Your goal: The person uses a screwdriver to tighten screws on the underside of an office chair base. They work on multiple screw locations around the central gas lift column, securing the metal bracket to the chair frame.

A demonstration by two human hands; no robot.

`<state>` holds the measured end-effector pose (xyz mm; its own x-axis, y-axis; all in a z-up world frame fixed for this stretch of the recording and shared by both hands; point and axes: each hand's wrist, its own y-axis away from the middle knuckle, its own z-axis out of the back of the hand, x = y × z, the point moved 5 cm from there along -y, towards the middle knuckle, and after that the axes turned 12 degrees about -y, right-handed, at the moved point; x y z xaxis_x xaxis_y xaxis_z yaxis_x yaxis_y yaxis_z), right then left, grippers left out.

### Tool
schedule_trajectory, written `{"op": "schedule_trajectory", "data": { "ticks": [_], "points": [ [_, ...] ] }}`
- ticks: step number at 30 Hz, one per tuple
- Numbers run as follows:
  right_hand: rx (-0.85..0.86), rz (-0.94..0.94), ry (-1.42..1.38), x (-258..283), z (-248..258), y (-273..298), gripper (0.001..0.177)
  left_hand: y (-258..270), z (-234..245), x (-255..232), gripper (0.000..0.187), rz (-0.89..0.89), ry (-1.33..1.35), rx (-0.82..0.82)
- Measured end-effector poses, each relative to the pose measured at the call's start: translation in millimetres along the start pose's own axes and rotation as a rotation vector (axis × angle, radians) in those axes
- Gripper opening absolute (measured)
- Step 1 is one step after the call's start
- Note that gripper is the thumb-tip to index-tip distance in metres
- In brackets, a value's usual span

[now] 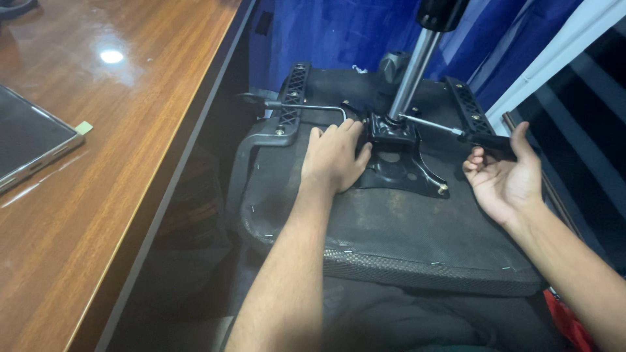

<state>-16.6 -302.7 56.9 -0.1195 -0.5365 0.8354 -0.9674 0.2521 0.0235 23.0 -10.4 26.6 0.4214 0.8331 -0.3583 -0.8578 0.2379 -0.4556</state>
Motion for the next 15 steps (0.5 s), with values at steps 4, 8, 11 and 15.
{"op": "schedule_trajectory", "data": {
  "ticks": [4,8,11,15],
  "points": [
    [-0.037,-0.009,-0.090,-0.1,8.8,-2.5,0.067,0.1,-2.5,-0.4,0.034,0.022,-0.005,0.063],
    [0.003,-0.008,-0.128,0.8,14.2,-6.1,0.063,-0.1,-1.4,-0.5,0.036,0.011,0.018,0.021],
    [0.008,-0.001,-0.093,0.2,12.4,-5.0,0.062,-0.6,-0.7,0.3,0.035,0.013,0.015,0.040],
    [-0.016,0.011,-0.077,1.3,6.7,0.9,0.059,2.0,-0.9,0.5,0.033,0.018,0.022,0.026]
  ]
}}
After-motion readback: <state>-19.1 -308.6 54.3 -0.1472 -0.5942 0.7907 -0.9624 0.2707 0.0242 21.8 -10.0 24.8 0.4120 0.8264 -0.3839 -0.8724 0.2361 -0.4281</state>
